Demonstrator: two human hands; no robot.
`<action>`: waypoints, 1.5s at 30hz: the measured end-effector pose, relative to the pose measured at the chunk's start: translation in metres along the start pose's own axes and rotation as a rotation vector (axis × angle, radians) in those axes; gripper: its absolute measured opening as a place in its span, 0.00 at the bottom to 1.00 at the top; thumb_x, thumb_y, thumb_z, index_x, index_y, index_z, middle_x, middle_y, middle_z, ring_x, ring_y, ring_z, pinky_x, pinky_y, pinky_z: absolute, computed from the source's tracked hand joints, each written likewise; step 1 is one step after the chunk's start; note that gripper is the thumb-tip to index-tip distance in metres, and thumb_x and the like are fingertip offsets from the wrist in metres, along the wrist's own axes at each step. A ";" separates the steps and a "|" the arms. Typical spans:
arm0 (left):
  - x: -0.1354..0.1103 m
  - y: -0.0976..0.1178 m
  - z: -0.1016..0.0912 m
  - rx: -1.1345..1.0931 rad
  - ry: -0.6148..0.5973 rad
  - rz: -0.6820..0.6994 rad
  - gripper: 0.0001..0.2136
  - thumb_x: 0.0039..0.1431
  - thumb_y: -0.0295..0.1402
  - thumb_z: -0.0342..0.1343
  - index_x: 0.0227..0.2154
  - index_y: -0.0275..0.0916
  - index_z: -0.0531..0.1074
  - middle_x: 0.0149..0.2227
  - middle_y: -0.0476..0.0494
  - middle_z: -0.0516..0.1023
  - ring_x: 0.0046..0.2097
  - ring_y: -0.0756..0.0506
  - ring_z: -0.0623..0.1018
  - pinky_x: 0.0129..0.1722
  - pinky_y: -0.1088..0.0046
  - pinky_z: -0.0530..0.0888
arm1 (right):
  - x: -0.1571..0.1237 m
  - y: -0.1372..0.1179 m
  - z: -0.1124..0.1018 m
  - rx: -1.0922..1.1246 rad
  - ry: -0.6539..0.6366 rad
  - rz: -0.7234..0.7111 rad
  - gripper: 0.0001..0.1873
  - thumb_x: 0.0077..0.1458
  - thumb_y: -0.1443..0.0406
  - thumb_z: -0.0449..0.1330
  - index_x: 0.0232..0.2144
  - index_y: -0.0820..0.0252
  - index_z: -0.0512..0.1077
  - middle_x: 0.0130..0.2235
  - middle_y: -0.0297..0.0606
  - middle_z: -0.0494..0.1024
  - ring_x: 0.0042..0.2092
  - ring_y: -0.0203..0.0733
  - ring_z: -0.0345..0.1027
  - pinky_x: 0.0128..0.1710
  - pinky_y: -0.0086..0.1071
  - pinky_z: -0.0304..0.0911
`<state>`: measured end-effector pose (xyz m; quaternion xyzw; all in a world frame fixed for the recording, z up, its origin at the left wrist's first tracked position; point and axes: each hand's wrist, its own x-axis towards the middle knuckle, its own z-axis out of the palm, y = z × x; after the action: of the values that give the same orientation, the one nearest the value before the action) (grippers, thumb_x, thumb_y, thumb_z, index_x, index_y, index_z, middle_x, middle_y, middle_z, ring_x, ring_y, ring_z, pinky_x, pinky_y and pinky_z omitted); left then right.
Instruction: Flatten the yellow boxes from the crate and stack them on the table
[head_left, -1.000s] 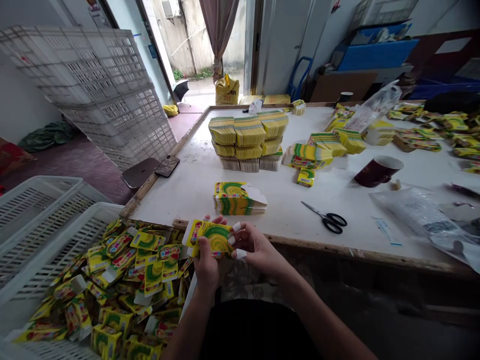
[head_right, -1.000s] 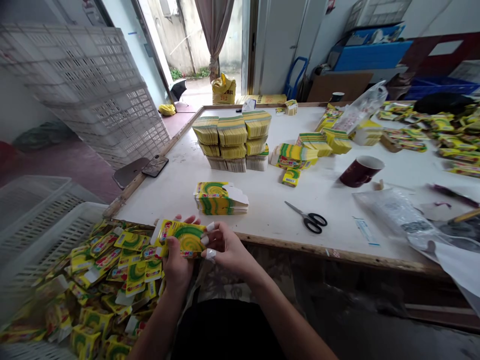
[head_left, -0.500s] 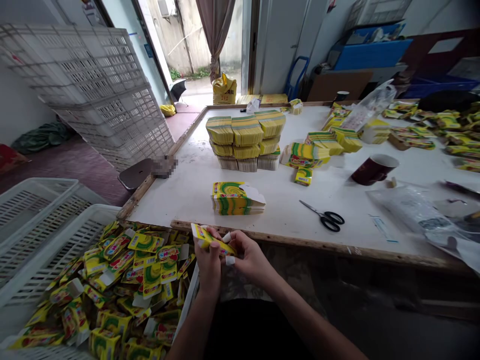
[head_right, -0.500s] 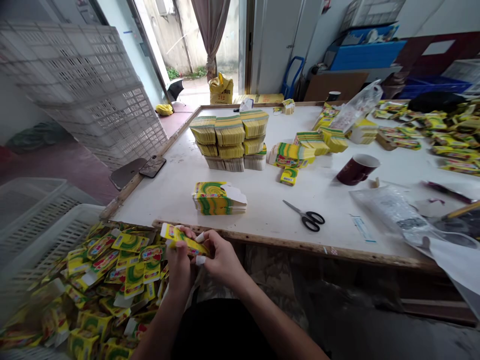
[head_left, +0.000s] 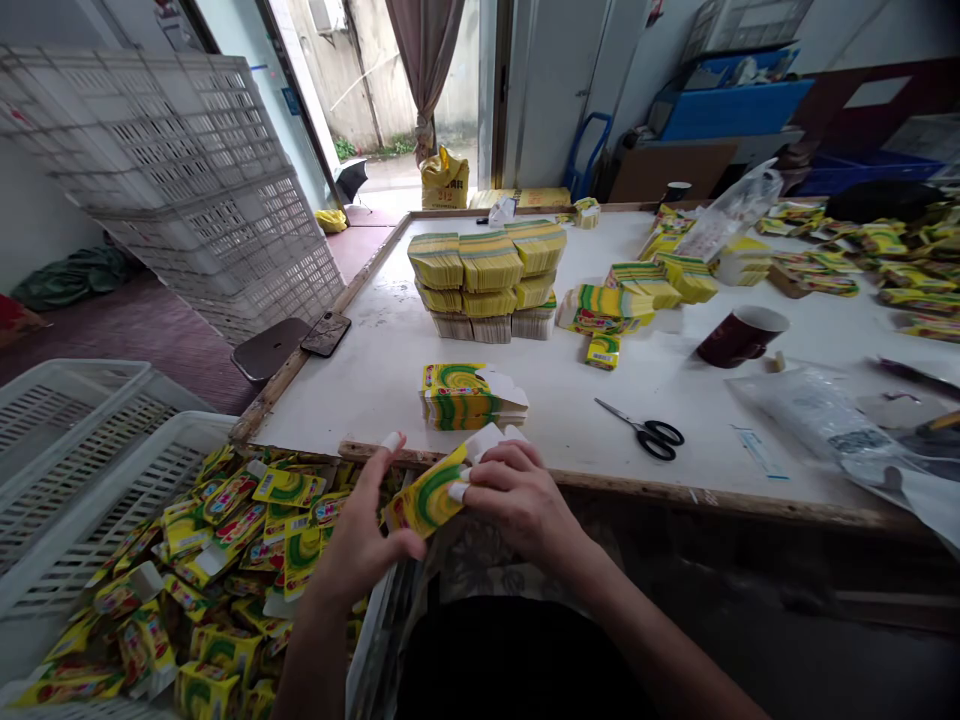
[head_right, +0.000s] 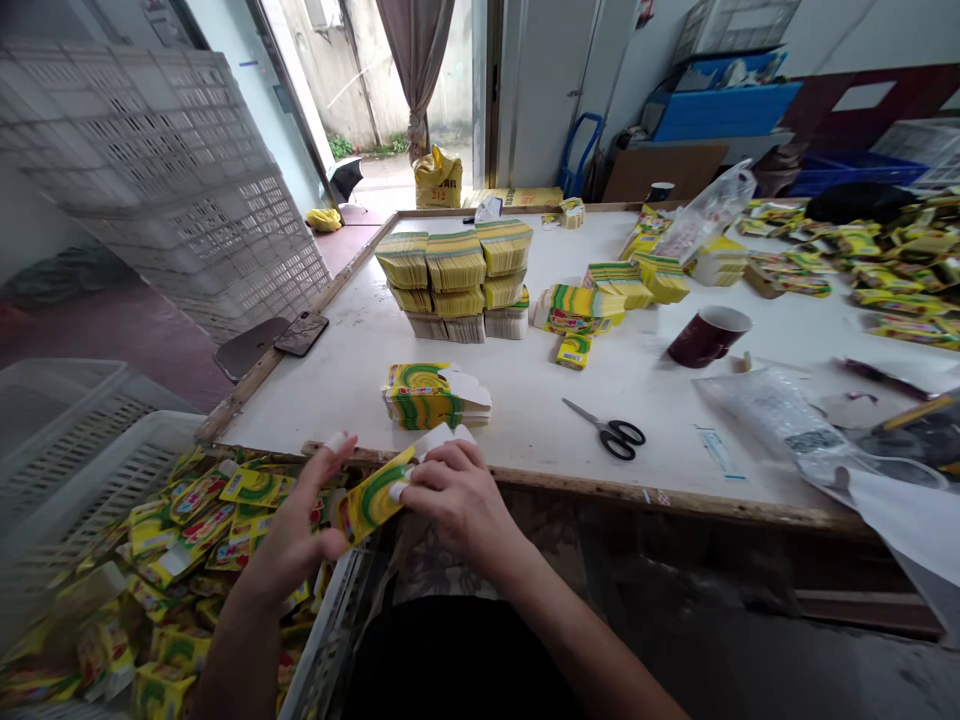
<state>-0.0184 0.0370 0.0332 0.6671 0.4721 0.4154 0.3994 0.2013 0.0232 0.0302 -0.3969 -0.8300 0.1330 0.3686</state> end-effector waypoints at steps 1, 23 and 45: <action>0.000 0.003 0.002 0.111 -0.091 -0.004 0.45 0.35 0.53 0.67 0.58 0.40 0.62 0.58 0.34 0.69 0.59 0.31 0.67 0.59 0.53 0.63 | -0.001 -0.003 0.002 -0.001 -0.019 -0.054 0.13 0.59 0.68 0.57 0.41 0.44 0.76 0.38 0.33 0.80 0.46 0.46 0.66 0.57 0.47 0.51; -0.017 -0.010 0.065 0.356 -0.153 0.106 0.27 0.47 0.26 0.57 0.50 0.43 0.53 0.43 0.42 0.73 0.42 0.41 0.77 0.40 0.63 0.74 | -0.006 -0.002 0.031 0.969 0.068 0.573 0.21 0.56 0.53 0.59 0.48 0.58 0.72 0.43 0.42 0.78 0.48 0.51 0.71 0.52 0.45 0.65; -0.010 -0.009 0.032 0.523 -0.103 0.092 0.26 0.48 0.39 0.62 0.50 0.40 0.65 0.47 0.39 0.77 0.48 0.39 0.77 0.48 0.63 0.73 | -0.007 0.016 0.006 0.364 -0.171 0.252 0.12 0.48 0.70 0.64 0.38 0.59 0.75 0.52 0.47 0.70 0.52 0.50 0.68 0.51 0.38 0.64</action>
<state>0.0071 0.0254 0.0123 0.7885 0.5116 0.2627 0.2178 0.2093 0.0283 0.0144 -0.4118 -0.7644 0.3586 0.3429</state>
